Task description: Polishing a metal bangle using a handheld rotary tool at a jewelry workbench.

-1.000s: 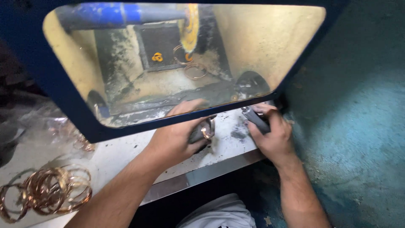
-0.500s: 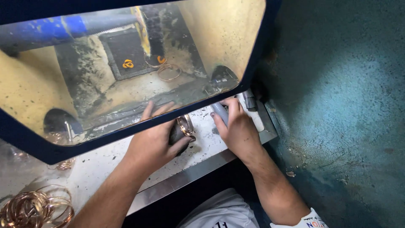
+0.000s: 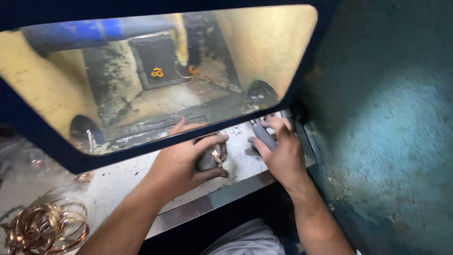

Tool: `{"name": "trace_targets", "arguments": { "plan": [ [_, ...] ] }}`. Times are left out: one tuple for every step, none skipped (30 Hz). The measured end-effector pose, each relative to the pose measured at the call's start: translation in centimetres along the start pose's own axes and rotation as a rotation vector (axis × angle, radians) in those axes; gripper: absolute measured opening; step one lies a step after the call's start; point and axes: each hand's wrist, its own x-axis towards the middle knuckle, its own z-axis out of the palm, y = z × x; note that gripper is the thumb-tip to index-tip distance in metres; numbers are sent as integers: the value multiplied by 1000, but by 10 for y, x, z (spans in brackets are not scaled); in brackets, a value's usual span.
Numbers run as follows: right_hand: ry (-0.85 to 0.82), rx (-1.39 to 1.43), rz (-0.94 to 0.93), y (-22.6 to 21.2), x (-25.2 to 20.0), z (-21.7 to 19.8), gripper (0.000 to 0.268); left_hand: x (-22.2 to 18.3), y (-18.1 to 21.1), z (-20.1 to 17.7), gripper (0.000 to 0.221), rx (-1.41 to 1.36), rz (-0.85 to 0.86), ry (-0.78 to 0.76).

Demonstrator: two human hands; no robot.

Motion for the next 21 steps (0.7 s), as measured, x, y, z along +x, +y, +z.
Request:
{"name": "trace_targets", "arguments": {
  "plan": [
    [-7, 2, -16, -2, -4, 1, 49, -1, -3, 4, 75, 4, -9, 15],
    [-2, -28, -69, -3, -8, 1, 42, -2, -7, 8, 70, 0, 23, 43],
    [0, -59, -118, -4, -13, 1, 34, -3, -10, 13, 65, -8, 53, 68],
    [-11, -57, -131, -4, -13, 4, 34, -3, -11, 14, 65, -7, 41, 81],
    [25, -57, -168, -4, -15, 8, 30, -4, -12, 15, 67, -32, 42, 104],
    [61, -56, -204, -4, -17, 12, 27, -5, -13, 17, 69, -57, 43, 127],
    [50, -50, -207, 0, -15, 16, 27, -6, -14, 15, 69, -56, 31, 128],
    [51, -40, -248, 4, -14, 20, 27, -6, -14, 14, 70, -55, 25, 114],
    [55, -31, -283, 9, -14, 22, 27, -6, -13, 13, 72, -57, 24, 95],
    [48, -27, -280, 5, -7, 21, 27, -6, -14, 13, 72, -58, 16, 91],
    [16, 67, -358, 0, 1, 18, 24, -5, -15, 12, 70, -68, 0, 74],
    [-15, 162, -434, -4, 10, 16, 22, -3, -16, 12, 68, -77, -17, 56],
    [-17, 162, -432, -2, 12, 16, 22, -4, -18, 15, 68, -80, -18, 54],
    [-56, 181, -429, -1, 15, 17, 24, -4, -20, 17, 65, -75, -10, 55],
    [-96, 202, -426, 1, 18, 18, 27, -6, -22, 20, 62, -70, -4, 57],
    [-99, 202, -425, 1, 20, 19, 27, -5, -22, 20, 62, -72, -6, 56],
    [-131, 193, -410, 2, 21, 20, 28, -6, -22, 19, 61, -77, -6, 56],
    [-164, 183, -396, 3, 22, 21, 29, -6, -22, 19, 59, -82, -6, 56],
    [-167, 186, -394, 3, 23, 23, 29, -6, -22, 20, 59, -83, -11, 54],
    [-158, 159, -408, 4, 24, 25, 28, -5, -22, 20, 59, -95, -10, 57],
    [-151, 132, -422, 6, 24, 27, 27, -5, -23, 21, 59, -109, -12, 58]
  ]
}}
